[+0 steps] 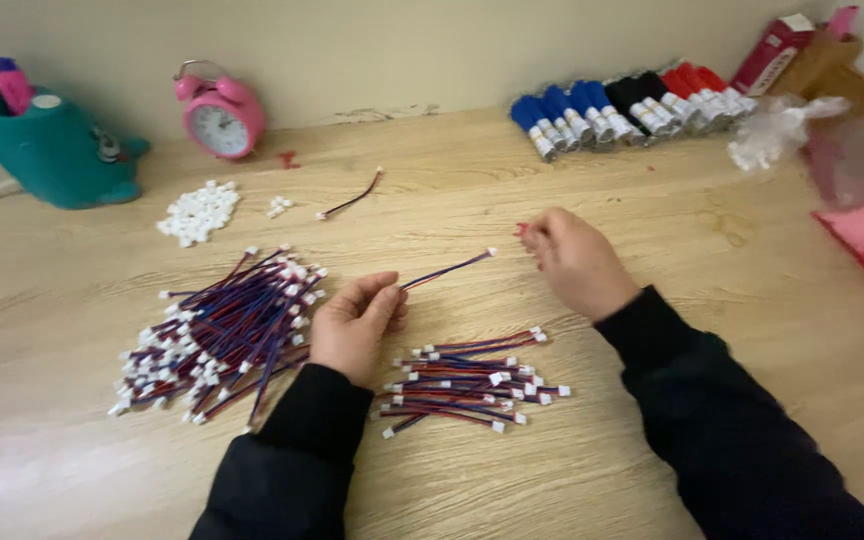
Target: Assemble small electronic wire harnesses by attaching red components to the connectors
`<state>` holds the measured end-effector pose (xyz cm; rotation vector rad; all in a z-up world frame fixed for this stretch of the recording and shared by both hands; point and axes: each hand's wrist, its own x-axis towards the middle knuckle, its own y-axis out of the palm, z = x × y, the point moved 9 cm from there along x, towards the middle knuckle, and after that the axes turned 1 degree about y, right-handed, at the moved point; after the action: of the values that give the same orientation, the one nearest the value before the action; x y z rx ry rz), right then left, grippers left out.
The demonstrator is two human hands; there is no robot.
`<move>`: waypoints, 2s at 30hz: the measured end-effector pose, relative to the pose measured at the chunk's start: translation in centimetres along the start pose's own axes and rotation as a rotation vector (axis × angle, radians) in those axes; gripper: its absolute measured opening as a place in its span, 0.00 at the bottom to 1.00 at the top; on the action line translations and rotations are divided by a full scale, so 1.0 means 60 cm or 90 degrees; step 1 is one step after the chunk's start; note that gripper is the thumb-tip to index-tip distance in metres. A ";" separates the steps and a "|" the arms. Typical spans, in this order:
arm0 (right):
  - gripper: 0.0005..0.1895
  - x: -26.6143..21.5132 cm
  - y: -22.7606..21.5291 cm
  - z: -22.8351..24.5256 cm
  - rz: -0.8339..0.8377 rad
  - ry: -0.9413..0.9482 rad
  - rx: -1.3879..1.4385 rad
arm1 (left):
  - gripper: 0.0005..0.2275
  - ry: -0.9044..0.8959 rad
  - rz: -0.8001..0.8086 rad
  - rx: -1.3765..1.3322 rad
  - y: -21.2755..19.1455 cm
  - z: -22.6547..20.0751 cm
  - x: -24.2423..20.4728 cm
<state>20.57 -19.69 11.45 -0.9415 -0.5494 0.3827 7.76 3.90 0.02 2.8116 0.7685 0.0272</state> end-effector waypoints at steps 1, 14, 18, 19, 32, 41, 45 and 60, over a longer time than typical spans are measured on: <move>0.09 -0.005 -0.004 0.017 0.004 -0.008 0.006 | 0.11 0.002 -0.010 0.003 -0.001 0.009 0.004; 0.10 -0.017 0.084 0.139 0.057 0.074 0.669 | 0.08 0.019 -0.017 -0.095 0.004 0.016 0.001; 0.12 -0.022 0.107 0.144 0.083 0.052 0.637 | 0.09 0.021 -0.028 -0.114 0.004 0.008 -0.004; 0.12 -0.024 0.110 0.142 0.084 0.054 0.637 | 0.09 0.019 -0.028 -0.115 0.003 0.006 -0.006; 0.07 -0.047 0.033 0.224 -0.046 -0.161 0.210 | 0.14 0.069 0.049 -0.143 0.026 -0.016 -0.020; 0.05 -0.045 0.034 0.226 -0.010 -0.171 0.254 | 0.16 0.075 0.096 -0.156 0.034 -0.004 -0.018; 0.08 -0.039 0.040 0.210 -0.021 -0.151 0.234 | 0.16 0.075 0.100 -0.163 0.035 -0.006 -0.018; 0.01 -0.050 0.040 0.232 0.003 -0.213 0.325 | 0.17 0.059 0.114 -0.211 0.037 -0.003 -0.022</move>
<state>9.70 -10.92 15.18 -0.3864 -0.7093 0.6553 7.72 1.44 0.73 2.5635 0.4769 0.2892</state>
